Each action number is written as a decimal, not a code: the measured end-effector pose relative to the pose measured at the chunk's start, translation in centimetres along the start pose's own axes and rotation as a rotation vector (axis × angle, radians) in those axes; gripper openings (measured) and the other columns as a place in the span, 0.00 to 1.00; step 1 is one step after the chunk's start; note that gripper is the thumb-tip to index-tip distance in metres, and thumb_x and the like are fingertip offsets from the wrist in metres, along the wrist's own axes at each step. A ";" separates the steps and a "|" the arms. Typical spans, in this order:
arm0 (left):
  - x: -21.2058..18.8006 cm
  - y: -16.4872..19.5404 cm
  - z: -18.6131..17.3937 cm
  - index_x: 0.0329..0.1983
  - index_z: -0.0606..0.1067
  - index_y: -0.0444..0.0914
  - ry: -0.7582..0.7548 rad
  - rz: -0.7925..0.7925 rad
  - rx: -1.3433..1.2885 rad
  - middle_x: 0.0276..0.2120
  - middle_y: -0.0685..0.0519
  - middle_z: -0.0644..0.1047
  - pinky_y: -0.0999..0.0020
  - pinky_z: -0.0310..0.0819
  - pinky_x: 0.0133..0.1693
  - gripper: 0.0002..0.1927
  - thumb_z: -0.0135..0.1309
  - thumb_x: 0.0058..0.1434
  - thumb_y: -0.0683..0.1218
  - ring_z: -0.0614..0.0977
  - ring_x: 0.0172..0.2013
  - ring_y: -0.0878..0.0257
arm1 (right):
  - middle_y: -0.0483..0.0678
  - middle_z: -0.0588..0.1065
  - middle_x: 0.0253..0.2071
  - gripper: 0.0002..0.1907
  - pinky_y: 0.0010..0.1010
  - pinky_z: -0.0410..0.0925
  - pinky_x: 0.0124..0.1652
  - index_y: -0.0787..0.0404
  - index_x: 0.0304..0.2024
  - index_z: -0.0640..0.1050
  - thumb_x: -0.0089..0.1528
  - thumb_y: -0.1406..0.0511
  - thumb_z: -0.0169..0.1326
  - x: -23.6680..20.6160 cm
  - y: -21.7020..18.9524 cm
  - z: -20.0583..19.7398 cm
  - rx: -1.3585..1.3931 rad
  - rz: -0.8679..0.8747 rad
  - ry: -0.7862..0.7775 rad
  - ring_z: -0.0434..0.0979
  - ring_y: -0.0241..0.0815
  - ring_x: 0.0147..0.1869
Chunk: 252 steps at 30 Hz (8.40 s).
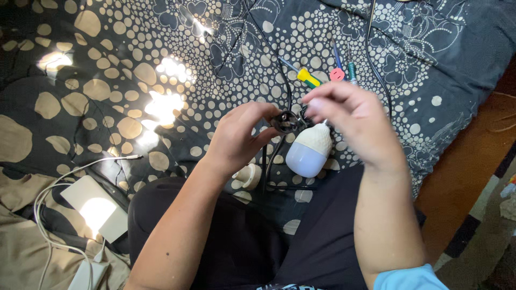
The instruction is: The person sits on a bed and repairs a lamp bulb holder. They unscrew the socket housing with a screwdriver, pull apart the holder and its cord, and work on the internal contacts and wiring by hand.
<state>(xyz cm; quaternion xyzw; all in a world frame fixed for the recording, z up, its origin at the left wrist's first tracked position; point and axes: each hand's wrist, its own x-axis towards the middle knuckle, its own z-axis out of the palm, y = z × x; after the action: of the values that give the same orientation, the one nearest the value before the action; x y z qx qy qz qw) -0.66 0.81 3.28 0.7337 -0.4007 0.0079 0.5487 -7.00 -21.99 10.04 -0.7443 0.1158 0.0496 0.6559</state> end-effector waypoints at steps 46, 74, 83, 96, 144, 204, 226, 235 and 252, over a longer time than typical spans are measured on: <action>-0.6 -0.7 0.2 0.55 0.70 0.37 0.023 0.072 -0.046 0.51 0.48 0.80 0.62 0.81 0.53 0.23 0.65 0.59 0.35 0.84 0.51 0.52 | 0.52 0.69 0.45 0.13 0.25 0.68 0.43 0.65 0.55 0.70 0.75 0.68 0.59 -3.0 0.8 -3.8 -0.634 -0.808 0.643 0.71 0.41 0.41; 0.6 0.3 0.3 0.52 0.72 0.36 0.089 0.019 0.044 0.41 0.50 0.78 0.65 0.77 0.41 0.24 0.68 0.54 0.35 0.82 0.39 0.58 | 0.52 0.74 0.31 0.16 0.27 0.70 0.27 0.69 0.43 0.71 0.60 0.68 0.64 -5.1 -2.5 -0.2 -0.707 -1.043 0.433 0.77 0.42 0.29; 0.5 0.2 0.6 0.54 0.72 0.36 0.104 -0.020 0.011 0.39 0.50 0.77 0.67 0.77 0.41 0.25 0.68 0.55 0.35 0.82 0.39 0.59 | 0.49 0.74 0.29 0.17 0.31 0.69 0.31 0.63 0.45 0.70 0.64 0.67 0.66 -5.2 -3.9 2.6 -0.788 -0.922 0.395 0.76 0.43 0.29; 0.7 0.4 0.8 0.55 0.73 0.36 0.125 -0.059 0.045 0.38 0.51 0.76 0.68 0.77 0.40 0.24 0.70 0.57 0.38 0.82 0.38 0.61 | 0.49 0.72 0.30 0.18 0.30 0.66 0.28 0.63 0.45 0.68 0.62 0.68 0.65 -4.6 -2.3 2.5 -0.707 -1.002 0.416 0.74 0.42 0.27; 0.7 -0.4 0.5 0.52 0.76 0.39 0.054 0.003 0.228 0.39 0.53 0.77 0.63 0.75 0.42 0.24 0.67 0.52 0.37 0.81 0.41 0.56 | 0.53 0.70 0.43 0.24 0.30 0.67 0.37 0.70 0.57 0.75 0.69 0.57 0.59 -5.1 -5.8 1.3 -0.900 -0.673 0.433 0.72 0.41 0.43; -0.5 -3.6 1.4 0.54 0.73 0.35 -0.193 -0.343 -0.358 0.46 0.51 0.74 0.70 0.83 0.44 0.23 0.61 0.56 0.29 0.83 0.44 0.63 | 0.54 0.74 0.41 0.17 0.32 0.68 0.39 0.67 0.51 0.74 0.66 0.61 0.54 -3.3 -5.6 1.4 -0.850 -0.440 0.368 0.76 0.42 0.39; -0.1 -3.9 1.4 0.53 0.72 0.35 -0.210 -0.333 -0.493 0.52 0.51 0.78 0.69 0.79 0.48 0.20 0.58 0.59 0.29 0.87 0.47 0.62 | 0.58 0.70 0.55 0.16 0.24 0.73 0.48 0.65 0.60 0.76 0.69 0.70 0.55 -3.9 -6.8 2.1 -0.605 -0.721 0.242 0.77 0.38 0.47; 0.0 -3.4 1.6 0.57 0.74 0.38 -0.296 -0.288 -0.376 0.47 0.53 0.76 0.70 0.82 0.49 0.23 0.59 0.58 0.31 0.83 0.46 0.64 | 0.52 0.75 0.46 0.16 0.25 0.74 0.44 0.66 0.56 0.77 0.68 0.70 0.65 -4.2 -6.7 2.1 -0.732 -0.692 0.213 0.79 0.37 0.45; -0.3 -3.7 1.4 0.58 0.72 0.36 -0.219 -0.388 -0.497 0.45 0.53 0.81 0.70 0.80 0.47 0.21 0.58 0.62 0.31 0.86 0.44 0.66 | 0.55 0.74 0.54 0.19 0.25 0.79 0.49 0.68 0.55 0.72 0.69 0.62 0.59 -3.1 -6.4 3.0 -0.458 -0.676 0.175 0.81 0.39 0.53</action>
<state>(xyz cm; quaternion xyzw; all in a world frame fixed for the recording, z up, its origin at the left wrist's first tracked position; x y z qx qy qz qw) 0.74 0.13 -0.38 0.6365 -0.2998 -0.2735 0.6558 -8.25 -18.00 16.47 -0.8685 -0.0935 -0.2073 0.4405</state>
